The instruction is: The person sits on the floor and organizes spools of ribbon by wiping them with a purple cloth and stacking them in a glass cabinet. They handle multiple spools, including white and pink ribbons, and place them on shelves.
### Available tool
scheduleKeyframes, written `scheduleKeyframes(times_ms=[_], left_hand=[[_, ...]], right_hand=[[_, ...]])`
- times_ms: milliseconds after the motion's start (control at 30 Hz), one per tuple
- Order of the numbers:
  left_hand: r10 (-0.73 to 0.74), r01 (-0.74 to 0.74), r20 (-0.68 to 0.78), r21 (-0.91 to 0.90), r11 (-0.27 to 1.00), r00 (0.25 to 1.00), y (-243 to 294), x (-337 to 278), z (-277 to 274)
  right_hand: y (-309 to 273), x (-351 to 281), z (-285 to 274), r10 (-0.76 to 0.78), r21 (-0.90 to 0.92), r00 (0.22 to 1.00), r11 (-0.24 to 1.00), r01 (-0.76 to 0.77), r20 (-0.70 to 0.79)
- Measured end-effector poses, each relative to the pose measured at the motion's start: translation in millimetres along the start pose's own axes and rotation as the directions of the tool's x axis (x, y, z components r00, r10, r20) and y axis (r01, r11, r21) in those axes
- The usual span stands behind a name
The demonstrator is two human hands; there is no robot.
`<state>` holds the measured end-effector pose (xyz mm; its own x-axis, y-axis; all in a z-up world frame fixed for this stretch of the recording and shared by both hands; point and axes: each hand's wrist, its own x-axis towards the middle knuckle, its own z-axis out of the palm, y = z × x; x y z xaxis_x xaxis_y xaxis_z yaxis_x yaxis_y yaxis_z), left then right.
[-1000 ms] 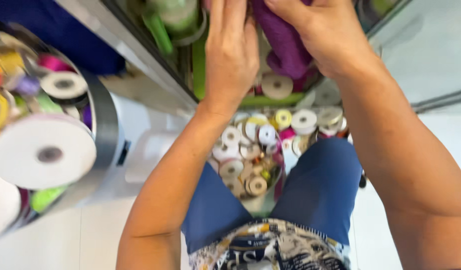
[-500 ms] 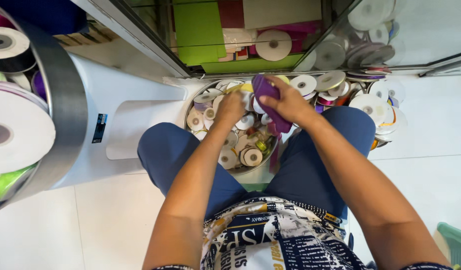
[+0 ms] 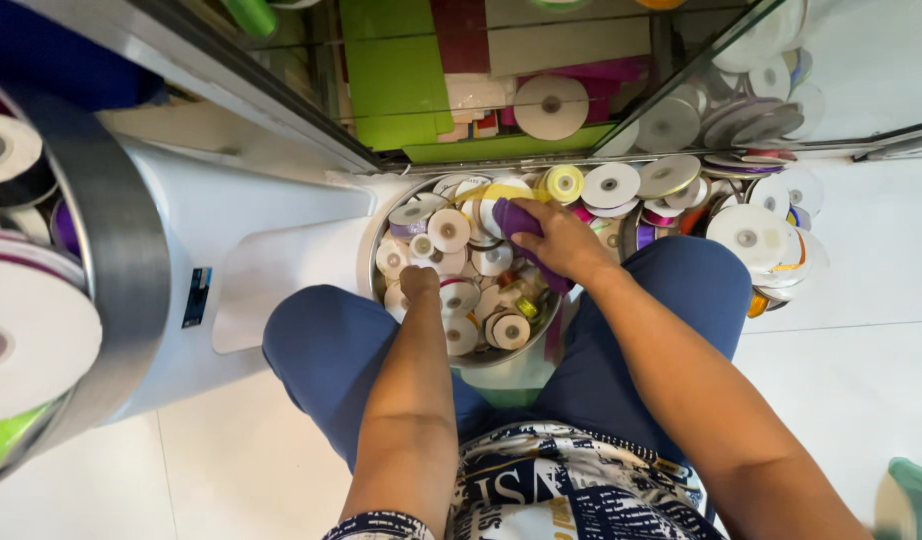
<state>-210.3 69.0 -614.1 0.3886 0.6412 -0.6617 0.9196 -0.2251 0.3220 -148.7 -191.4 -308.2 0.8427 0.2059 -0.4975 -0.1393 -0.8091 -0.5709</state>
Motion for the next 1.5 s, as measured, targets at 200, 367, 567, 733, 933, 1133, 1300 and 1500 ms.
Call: scheduleKeyframes(times_ms=[200,367,567,733,933,1133,1300,1500], left_hand=[[-0.007,0.004,0.022,0.095,0.996,1.000,14.1,4.3,3.6],[-0.061,0.047,0.060,0.203,0.978,0.996,37.4,-36.5,-22.5],[-0.162,0.152,0.044,0.171,0.973,0.986,8.5,32.4,18.6],[-0.144,0.143,0.043,0.017,0.990,0.989,18.0,-3.7,-2.0],[-0.128,0.128,0.010,-0.132,0.983,0.992,47.1,-57.6,-44.9],[-0.054,0.014,-0.112,-0.333,0.943,0.992,9.9,-5.4,7.4],[0.125,-0.129,-0.035,-0.144,0.981,0.991,39.3,-70.9,-39.6],[0.219,-0.240,0.145,0.154,0.958,0.965,83.6,-172.4,-110.5]], right_hand=[[22.4,15.8,-2.7,0.103,0.038,0.987,0.994,-0.099,-0.126],[26.9,21.6,-5.0,0.191,0.122,0.955,0.978,-0.167,-0.227],[29.4,26.6,1.1,0.198,0.139,0.952,0.976,-0.169,-0.233],[29.9,25.8,1.4,0.207,0.134,0.949,0.975,-0.179,-0.239],[24.6,25.0,2.9,0.187,0.134,0.953,0.978,-0.158,-0.240],[27.0,30.1,8.6,0.209,0.051,0.961,0.978,-0.203,-0.179],[36.1,34.8,12.6,0.196,0.034,0.966,0.981,-0.193,-0.167],[27.7,18.7,10.6,0.141,0.057,0.977,0.989,-0.133,-0.162]])
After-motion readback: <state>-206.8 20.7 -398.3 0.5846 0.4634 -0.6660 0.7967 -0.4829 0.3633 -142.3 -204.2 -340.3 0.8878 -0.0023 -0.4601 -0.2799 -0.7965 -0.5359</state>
